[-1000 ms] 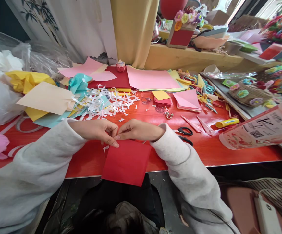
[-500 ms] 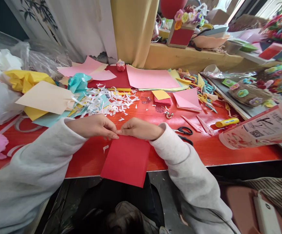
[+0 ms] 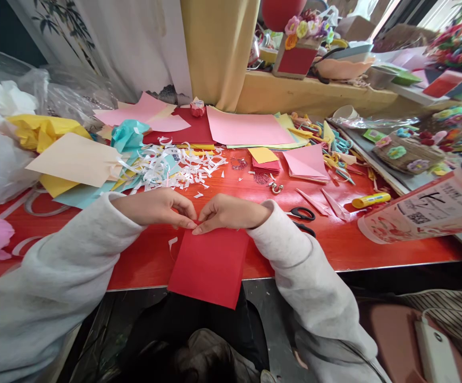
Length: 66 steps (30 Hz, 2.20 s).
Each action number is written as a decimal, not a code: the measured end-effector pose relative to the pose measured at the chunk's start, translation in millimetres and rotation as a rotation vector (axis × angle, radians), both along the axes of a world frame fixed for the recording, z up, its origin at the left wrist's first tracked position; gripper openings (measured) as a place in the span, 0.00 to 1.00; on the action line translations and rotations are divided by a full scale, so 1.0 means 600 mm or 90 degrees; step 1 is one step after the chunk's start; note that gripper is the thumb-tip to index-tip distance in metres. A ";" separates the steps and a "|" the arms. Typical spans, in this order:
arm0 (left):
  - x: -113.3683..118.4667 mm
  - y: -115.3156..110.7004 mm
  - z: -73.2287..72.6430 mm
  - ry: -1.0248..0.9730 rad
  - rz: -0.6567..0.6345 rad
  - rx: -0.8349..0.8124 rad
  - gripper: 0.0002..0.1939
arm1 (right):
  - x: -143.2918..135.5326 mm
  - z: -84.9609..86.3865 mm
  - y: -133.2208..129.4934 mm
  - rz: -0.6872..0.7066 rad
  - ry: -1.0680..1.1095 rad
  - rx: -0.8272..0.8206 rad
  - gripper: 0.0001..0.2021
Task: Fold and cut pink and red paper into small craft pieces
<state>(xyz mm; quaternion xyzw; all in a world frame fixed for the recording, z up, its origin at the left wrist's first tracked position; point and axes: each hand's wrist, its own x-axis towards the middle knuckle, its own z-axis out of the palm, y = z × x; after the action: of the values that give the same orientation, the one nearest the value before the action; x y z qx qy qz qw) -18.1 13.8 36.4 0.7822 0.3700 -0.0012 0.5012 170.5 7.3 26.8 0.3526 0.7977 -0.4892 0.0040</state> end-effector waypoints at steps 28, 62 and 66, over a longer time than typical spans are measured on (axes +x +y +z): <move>-0.001 -0.004 0.009 0.022 0.003 -0.074 0.10 | 0.002 0.005 -0.002 0.025 -0.008 -0.026 0.20; 0.000 0.000 -0.003 0.091 -0.026 0.019 0.20 | -0.012 0.005 -0.005 0.004 0.090 0.045 0.15; 0.000 -0.002 -0.001 0.104 -0.008 0.027 0.21 | -0.013 0.006 -0.006 -0.014 0.120 0.034 0.12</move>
<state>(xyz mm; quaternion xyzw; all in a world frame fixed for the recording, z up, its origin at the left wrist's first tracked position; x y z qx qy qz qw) -17.8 12.8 35.6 0.7925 0.4046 -0.0603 0.4524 162.8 3.9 30.6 0.3133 0.8034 -0.4990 -0.0859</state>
